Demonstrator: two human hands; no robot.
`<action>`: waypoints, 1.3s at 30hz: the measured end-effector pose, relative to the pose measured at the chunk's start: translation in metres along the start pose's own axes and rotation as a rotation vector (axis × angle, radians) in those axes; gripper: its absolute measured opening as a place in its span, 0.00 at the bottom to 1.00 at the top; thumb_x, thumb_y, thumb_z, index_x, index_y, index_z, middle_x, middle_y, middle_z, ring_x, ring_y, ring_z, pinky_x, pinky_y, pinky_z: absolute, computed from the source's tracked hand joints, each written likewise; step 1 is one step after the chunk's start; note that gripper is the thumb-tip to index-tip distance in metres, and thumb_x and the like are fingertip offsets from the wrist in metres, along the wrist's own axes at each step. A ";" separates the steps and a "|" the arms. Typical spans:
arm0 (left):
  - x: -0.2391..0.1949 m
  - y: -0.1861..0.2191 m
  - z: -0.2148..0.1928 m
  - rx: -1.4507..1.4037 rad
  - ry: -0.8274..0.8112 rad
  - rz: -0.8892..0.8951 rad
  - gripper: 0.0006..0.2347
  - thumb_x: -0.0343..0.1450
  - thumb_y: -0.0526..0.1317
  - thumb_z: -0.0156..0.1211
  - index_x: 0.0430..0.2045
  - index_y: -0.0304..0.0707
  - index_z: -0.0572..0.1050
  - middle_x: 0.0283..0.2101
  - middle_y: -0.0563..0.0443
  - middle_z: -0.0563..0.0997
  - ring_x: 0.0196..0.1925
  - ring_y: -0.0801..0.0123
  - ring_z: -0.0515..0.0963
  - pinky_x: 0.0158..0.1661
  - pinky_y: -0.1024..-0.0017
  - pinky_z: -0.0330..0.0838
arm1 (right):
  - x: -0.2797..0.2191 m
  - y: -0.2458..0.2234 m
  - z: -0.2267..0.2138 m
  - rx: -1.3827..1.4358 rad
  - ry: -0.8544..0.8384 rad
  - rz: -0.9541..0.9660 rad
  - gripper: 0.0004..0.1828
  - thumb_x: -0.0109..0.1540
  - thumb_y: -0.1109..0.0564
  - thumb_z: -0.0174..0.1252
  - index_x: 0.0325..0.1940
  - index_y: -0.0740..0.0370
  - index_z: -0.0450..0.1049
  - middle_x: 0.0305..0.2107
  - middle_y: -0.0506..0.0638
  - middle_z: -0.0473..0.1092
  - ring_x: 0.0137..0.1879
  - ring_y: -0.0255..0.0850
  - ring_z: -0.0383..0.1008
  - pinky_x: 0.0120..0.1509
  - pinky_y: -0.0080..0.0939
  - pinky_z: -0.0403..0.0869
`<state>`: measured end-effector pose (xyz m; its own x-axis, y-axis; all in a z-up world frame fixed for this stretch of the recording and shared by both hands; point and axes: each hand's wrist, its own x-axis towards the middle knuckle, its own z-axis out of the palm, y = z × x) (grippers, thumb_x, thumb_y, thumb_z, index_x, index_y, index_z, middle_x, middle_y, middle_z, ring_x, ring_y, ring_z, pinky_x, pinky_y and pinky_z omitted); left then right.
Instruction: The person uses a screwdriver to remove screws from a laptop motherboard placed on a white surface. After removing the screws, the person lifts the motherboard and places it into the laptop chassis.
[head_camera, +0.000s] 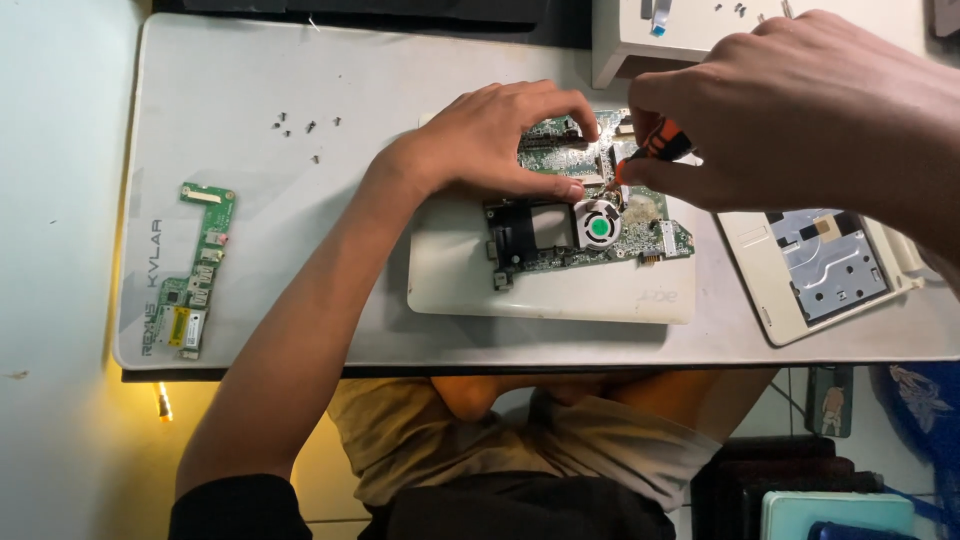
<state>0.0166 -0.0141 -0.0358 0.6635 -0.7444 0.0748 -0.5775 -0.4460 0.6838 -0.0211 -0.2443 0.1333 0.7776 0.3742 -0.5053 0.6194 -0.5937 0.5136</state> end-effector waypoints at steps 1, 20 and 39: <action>0.001 -0.001 0.001 -0.001 0.001 0.001 0.23 0.75 0.66 0.75 0.58 0.65 0.76 0.55 0.57 0.83 0.54 0.57 0.82 0.55 0.54 0.71 | 0.000 -0.001 -0.001 -0.001 -0.001 0.000 0.31 0.73 0.13 0.50 0.63 0.31 0.75 0.28 0.40 0.89 0.36 0.47 0.94 0.45 0.45 0.86; 0.001 -0.004 0.002 0.013 0.003 0.015 0.24 0.75 0.67 0.74 0.59 0.65 0.76 0.55 0.56 0.84 0.55 0.56 0.82 0.54 0.53 0.72 | 0.002 -0.002 0.004 0.134 -0.045 0.082 0.29 0.70 0.12 0.56 0.60 0.26 0.80 0.37 0.45 0.91 0.47 0.54 0.93 0.50 0.52 0.84; -0.003 0.004 -0.002 -0.019 0.019 -0.011 0.21 0.74 0.65 0.77 0.56 0.65 0.79 0.58 0.56 0.81 0.57 0.57 0.83 0.54 0.54 0.73 | 0.000 0.003 0.012 0.205 0.056 0.051 0.28 0.70 0.14 0.60 0.53 0.32 0.82 0.32 0.45 0.89 0.43 0.55 0.91 0.47 0.53 0.83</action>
<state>0.0131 -0.0129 -0.0318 0.6785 -0.7301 0.0806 -0.5612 -0.4444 0.6982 -0.0200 -0.2547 0.1266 0.8158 0.3751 -0.4402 0.5485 -0.7433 0.3830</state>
